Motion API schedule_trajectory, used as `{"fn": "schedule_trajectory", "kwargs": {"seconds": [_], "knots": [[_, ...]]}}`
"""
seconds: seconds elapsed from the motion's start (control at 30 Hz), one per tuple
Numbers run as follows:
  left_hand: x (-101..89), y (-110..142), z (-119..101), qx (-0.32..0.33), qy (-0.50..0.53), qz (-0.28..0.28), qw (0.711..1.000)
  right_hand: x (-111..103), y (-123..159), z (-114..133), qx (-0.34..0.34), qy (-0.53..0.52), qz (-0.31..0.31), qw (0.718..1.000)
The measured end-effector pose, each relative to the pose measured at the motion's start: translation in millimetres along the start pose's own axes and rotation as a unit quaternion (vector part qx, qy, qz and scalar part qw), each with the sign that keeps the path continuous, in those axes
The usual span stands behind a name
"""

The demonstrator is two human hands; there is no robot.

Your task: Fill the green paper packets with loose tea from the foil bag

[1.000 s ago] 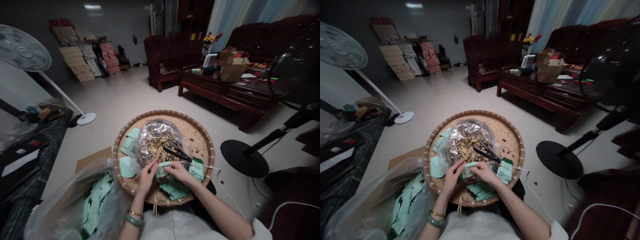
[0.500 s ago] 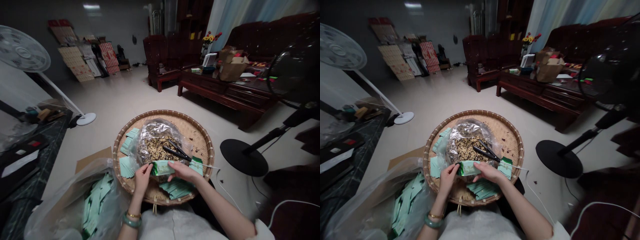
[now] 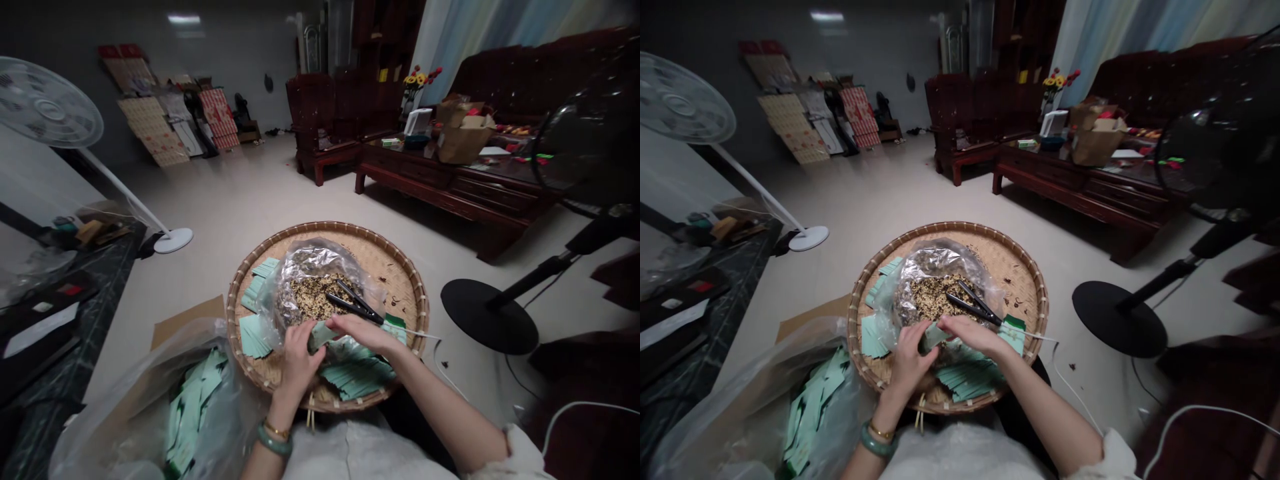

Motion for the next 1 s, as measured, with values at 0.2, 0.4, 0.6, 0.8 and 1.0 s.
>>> {"fn": "schedule_trajectory", "kwargs": {"seconds": [0.2, 0.4, 0.6, 0.8, 1.0], "knots": [[-14.1, -4, 36, -0.148, 0.076, -0.042, 0.985, -36, -2, -1, -0.038, 0.186, -0.091, 0.978], [-17.4, -3, 56, -0.236, 0.179, -0.064, 0.953, -13, -15, -24, -0.05, 0.466, -0.033, 0.883], [-18.7, -2, 59, -0.241, 0.198, -0.074, 0.947, 10, -41, -21, -0.081, 0.501, 0.003, 0.862], [-18.2, -1, 63, -0.262, 0.211, -0.067, 0.94, 6, -49, -18, -0.119, 0.497, -0.007, 0.859], [-12.9, -4, 60, -0.252, 0.228, -0.063, 0.938, -18, -53, -4, -0.149, 0.419, -0.078, 0.892]]}}
Point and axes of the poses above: each hand's wrist, its own y-axis away from the middle knuckle, its own x-axis out of the palm, z = x × y, the point moved 8 cm from there along -y, towards the middle knuckle, and after that the axes turned 11 degrees about -x, right-handed, at the moved point
